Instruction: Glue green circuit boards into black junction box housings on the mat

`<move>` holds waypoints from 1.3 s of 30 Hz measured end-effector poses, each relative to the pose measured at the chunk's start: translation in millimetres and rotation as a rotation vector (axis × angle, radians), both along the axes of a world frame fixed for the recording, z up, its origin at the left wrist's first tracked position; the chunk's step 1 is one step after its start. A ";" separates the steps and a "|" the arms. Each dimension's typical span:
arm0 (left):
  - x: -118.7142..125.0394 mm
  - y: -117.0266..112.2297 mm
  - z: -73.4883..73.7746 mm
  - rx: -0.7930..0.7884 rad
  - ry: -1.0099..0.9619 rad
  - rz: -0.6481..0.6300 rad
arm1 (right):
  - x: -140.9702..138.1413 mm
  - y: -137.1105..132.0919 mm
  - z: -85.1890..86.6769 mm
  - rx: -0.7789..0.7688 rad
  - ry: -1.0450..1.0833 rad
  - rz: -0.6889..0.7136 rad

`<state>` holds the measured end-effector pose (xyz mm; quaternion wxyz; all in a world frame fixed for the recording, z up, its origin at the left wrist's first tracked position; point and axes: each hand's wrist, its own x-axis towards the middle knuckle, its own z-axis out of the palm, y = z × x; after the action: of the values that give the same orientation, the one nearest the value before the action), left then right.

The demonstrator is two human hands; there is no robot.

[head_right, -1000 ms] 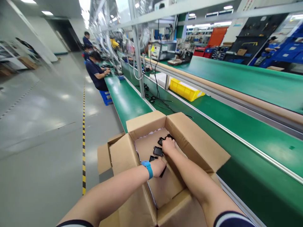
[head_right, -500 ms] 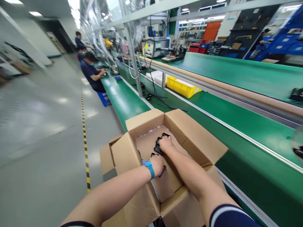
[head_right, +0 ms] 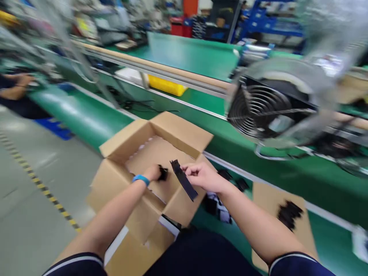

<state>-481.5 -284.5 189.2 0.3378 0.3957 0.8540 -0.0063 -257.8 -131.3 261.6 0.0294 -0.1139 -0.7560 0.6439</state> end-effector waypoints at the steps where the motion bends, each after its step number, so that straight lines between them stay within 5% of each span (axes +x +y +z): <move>1: -3.7 5.6 -1.2 -0.034 0.008 -0.003 | 42.2 -1.2 3.6 -0.097 0.006 -0.020; 4: -10.0 16.1 6.4 -0.045 0.059 -0.021 | 167.3 -7.5 -8.8 -0.173 -0.187 -0.213; 7: 5.7 9.2 35.9 0.096 0.088 -0.029 | 268.7 -14.3 -49.5 0.001 -0.416 -0.449; 10: 63.5 -9.2 67.7 0.479 -0.204 -0.106 | 320.3 -14.8 -94.6 0.447 -0.633 -0.435; 12: 123.7 -21.4 72.0 0.515 -0.352 -0.262 | 326.5 -10.4 -118.1 0.614 -0.714 -0.374; 15: 216.2 -32.6 38.4 0.315 -0.306 -0.503 | 312.7 0.0 -145.2 0.700 -0.740 -0.289; 18: 272.1 -32.7 -26.3 0.020 -0.103 -0.540 | 296.5 9.8 -171.6 0.762 -0.747 -0.197; 22: 281.2 -17.0 -104.8 -0.160 0.096 -0.446 | 285.7 18.2 -206.4 0.843 -0.702 -0.178; 25: 270.7 1.4 -138.9 -0.135 0.271 -0.277 | 281.3 20.3 -223.4 0.898 -0.621 -0.212; 29: 270.7 19.3 -153.2 -0.002 0.415 -0.042 | 307.3 8.8 -227.1 0.912 -0.478 -0.289; 32: 290.5 7.2 -147.9 0.230 0.541 0.073 | 376.3 -9.6 -224.1 0.834 -0.309 -0.407; 35: 333.3 -27.1 -142.4 0.321 0.595 0.170 | 468.9 -26.2 -226.9 0.714 -0.273 -0.653; 37: 376.2 -45.5 -146.0 0.202 0.417 0.160 | 519.2 -31.4 -232.8 0.675 -0.355 -0.821; 39: 425.7 -48.6 -156.0 0.062 0.201 0.006 | 547.3 -30.8 -239.7 0.668 -0.448 -0.858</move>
<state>-55.9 -333.1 33.3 0.2381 0.4008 0.8845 -0.0183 289.6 -162.2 21.9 0.1611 -0.5276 -0.7921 0.2614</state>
